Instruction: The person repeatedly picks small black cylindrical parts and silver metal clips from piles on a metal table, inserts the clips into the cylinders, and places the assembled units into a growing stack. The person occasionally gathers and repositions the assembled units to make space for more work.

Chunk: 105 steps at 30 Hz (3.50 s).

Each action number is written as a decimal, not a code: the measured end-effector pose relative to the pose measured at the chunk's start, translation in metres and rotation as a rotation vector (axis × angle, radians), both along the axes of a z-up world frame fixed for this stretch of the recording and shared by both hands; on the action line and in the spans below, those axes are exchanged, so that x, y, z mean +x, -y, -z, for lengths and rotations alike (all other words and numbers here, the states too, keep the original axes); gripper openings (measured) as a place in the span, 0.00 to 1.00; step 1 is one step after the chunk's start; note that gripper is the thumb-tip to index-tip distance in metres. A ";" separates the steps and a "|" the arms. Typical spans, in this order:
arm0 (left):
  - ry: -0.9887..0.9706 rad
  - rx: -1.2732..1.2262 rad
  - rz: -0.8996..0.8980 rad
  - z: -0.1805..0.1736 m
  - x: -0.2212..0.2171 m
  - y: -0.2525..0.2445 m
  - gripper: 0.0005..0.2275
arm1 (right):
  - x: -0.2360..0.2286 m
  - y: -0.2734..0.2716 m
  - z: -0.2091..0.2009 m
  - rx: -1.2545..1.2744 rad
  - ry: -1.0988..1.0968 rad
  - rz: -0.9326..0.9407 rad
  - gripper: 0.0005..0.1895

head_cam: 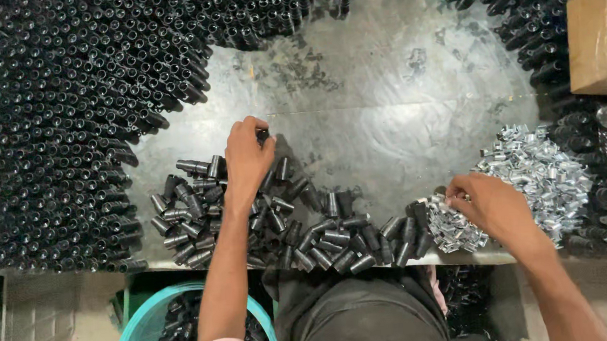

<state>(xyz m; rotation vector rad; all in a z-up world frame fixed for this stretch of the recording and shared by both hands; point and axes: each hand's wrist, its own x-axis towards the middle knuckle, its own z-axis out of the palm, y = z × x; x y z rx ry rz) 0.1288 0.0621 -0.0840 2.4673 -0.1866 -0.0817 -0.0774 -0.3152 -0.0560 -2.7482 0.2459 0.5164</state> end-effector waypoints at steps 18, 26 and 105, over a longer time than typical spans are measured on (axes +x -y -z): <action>0.206 -0.496 0.151 0.033 0.088 0.157 0.12 | 0.002 -0.030 0.018 0.177 0.351 0.181 0.08; 0.187 -0.279 -0.225 0.036 0.187 0.230 0.19 | 0.003 -0.037 0.026 0.261 0.459 0.278 0.07; 0.169 0.507 0.104 -0.017 -0.050 0.029 0.16 | 0.017 -0.046 0.017 0.280 0.420 0.125 0.10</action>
